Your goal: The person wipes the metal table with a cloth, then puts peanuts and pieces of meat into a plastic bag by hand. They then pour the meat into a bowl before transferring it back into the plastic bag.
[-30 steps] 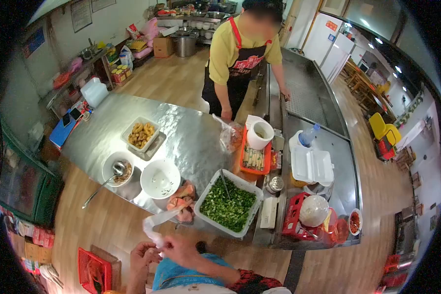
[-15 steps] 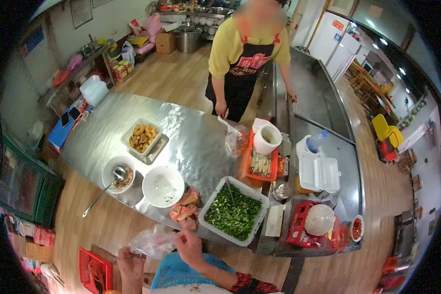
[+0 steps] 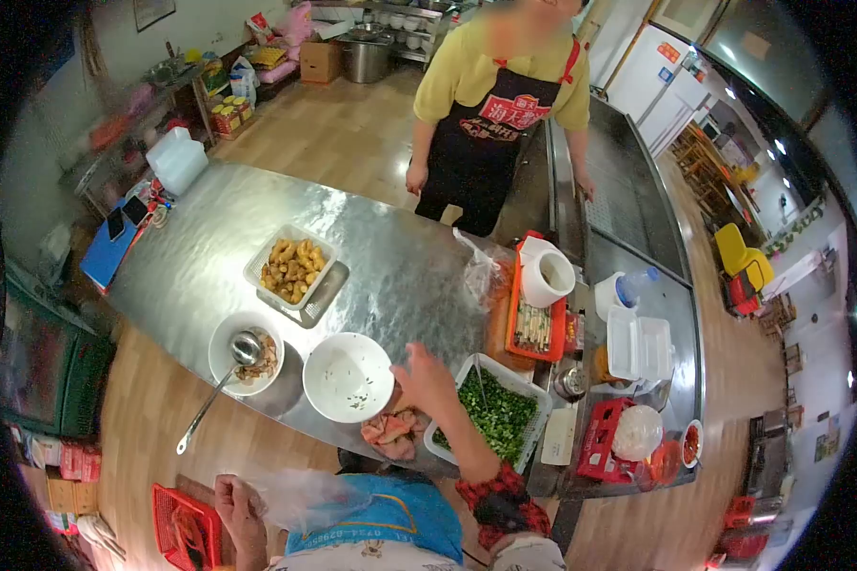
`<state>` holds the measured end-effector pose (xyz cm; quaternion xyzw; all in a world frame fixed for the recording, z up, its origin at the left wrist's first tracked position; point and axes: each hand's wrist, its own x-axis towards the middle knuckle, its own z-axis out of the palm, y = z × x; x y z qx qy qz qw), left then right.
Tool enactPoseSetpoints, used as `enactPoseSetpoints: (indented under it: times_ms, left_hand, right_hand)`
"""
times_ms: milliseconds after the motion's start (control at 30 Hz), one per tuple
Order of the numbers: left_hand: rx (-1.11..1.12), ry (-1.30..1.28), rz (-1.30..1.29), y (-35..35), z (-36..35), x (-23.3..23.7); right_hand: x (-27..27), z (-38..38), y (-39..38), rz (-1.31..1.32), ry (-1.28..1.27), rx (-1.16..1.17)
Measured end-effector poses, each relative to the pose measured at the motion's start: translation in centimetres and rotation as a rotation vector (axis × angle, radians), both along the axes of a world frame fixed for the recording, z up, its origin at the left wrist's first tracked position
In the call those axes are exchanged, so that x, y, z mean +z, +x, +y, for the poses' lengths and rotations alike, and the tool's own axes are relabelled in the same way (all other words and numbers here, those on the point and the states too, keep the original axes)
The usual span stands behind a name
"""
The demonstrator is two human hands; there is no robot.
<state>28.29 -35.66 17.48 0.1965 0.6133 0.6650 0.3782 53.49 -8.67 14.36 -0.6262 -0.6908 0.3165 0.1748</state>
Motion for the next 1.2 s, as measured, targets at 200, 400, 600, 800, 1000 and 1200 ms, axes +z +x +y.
enactPoseSetpoints:
  times_ms: [200, 400, 600, 800, 1000, 1200]
  left_hand:
    - [-0.148, -0.021, -0.178, -0.5, 2.9, 1.1]
    - [-0.029, -0.025, -0.248, 0.2, 4.9, 0.3]
    - [0.048, -0.006, -0.389, 2.1, 8.2, 1.0]
    - [0.153, -0.044, -0.514, 3.5, 14.0, 0.1]
    - [0.026, -0.048, -0.532, 3.1, 18.1, -1.1]
    - [-0.176, 0.019, -0.290, 2.2, 18.3, -1.0]
  right_hand:
    - [-5.7, 5.4, -1.5, -0.090, -0.183, 0.373]
    - [-6.8, 6.7, -0.4, -0.074, -0.060, 0.355]
    - [-6.1, 11.8, 4.0, -0.081, -0.038, 0.138]
    - [-2.6, 12.9, 4.2, -0.086, -0.124, -0.134]
    - [4.9, 5.3, -0.3, 0.234, -0.041, 0.460]
    - [2.3, 3.5, -4.6, -0.276, 0.170, 0.699]
